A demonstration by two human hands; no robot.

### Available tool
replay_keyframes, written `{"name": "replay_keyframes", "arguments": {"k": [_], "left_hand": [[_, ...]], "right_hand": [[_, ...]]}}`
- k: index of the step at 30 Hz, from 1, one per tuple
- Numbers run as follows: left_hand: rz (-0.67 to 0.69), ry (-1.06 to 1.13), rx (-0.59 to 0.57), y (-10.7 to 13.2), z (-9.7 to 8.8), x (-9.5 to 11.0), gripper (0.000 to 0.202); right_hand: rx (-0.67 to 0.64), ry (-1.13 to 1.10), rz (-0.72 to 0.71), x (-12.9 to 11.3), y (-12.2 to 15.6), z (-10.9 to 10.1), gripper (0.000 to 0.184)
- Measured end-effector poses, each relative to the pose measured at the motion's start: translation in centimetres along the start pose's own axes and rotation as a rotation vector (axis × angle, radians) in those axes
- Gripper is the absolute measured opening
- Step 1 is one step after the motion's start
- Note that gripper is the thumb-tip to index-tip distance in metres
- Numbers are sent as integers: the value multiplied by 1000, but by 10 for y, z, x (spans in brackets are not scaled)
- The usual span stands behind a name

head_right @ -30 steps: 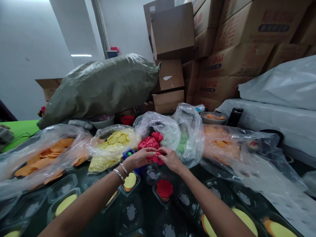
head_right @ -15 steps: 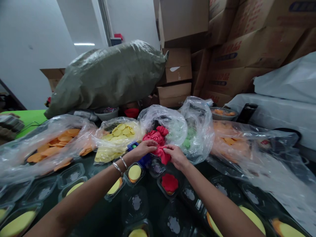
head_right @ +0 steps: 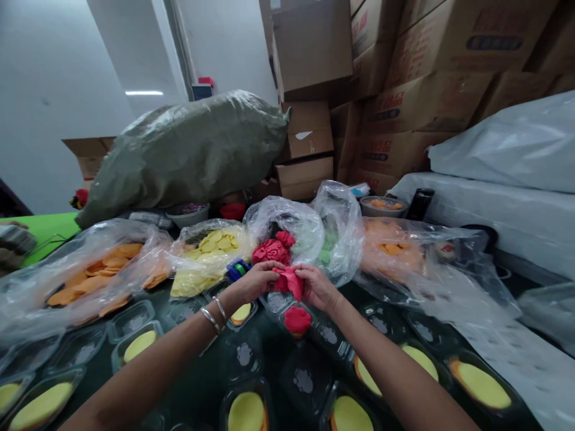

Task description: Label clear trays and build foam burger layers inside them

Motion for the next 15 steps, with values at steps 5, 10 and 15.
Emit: {"name": "replay_keyframes", "arguments": {"k": [5, 10, 15], "left_hand": [[56, -35, 20, 8, 28, 8, 18], [118, 208, 49, 19, 58, 8, 26], [109, 291, 15, 29, 87, -6, 29]], "right_hand": [[27, -5, -10, -10, 29, 1, 25], [113, 34, -59, -18, 61, -10, 32], [189, 195, -89, -15, 85, -20, 36]]}}
Point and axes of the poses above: each hand's wrist, its own y-axis away from the middle knuckle, its own z-axis out of the palm, x = y × z, the point moved 2 cm from there along -y, towards the middle knuckle, and after that the axes turned 4 degrees about -y, right-handed, at the moved point
